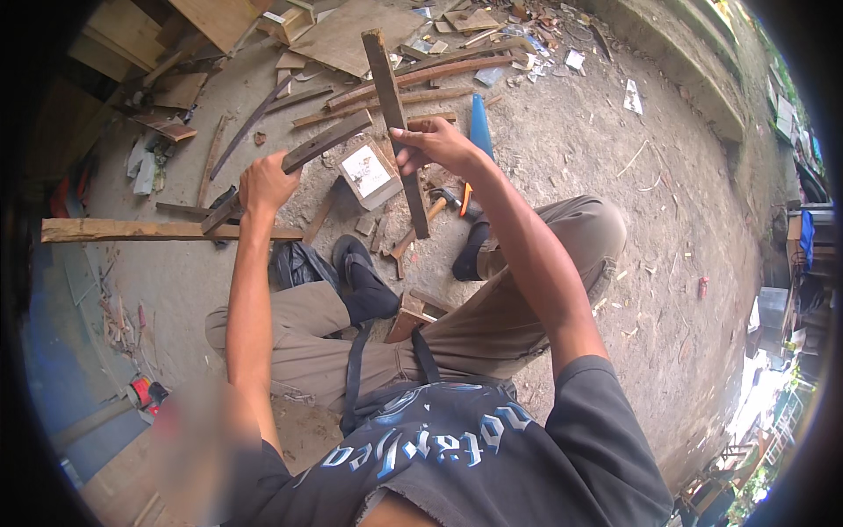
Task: The person sits on the floor and uses a hand saw to cut a piece of wood. They then pick up two wooden pieces, align them, and use a hammer to drive a nail into the joint to secure them together.
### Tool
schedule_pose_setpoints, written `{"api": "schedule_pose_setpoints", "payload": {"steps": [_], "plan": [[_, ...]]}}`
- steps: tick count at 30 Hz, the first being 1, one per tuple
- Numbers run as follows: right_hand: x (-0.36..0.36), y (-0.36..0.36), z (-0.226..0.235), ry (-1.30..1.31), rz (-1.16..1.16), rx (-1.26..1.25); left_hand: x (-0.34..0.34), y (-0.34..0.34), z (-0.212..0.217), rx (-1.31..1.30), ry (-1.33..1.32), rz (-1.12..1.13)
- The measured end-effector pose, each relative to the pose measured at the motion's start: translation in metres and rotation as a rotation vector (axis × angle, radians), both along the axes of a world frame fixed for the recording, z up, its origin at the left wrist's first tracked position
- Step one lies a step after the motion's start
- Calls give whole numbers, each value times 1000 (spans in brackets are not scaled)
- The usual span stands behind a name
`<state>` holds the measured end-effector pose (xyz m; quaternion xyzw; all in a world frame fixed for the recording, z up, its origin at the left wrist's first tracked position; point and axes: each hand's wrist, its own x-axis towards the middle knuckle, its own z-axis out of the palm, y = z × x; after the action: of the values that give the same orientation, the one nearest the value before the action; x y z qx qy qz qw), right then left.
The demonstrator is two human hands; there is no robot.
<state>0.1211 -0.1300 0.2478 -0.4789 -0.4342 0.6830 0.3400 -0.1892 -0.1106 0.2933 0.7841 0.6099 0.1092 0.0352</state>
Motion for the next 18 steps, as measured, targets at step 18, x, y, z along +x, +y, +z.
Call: {"api": "schedule_pose_setpoints", "payload": {"steps": [18], "plan": [[22, 10, -5, 116, -172, -57, -4, 1, -5, -6, -11, 3]]}}
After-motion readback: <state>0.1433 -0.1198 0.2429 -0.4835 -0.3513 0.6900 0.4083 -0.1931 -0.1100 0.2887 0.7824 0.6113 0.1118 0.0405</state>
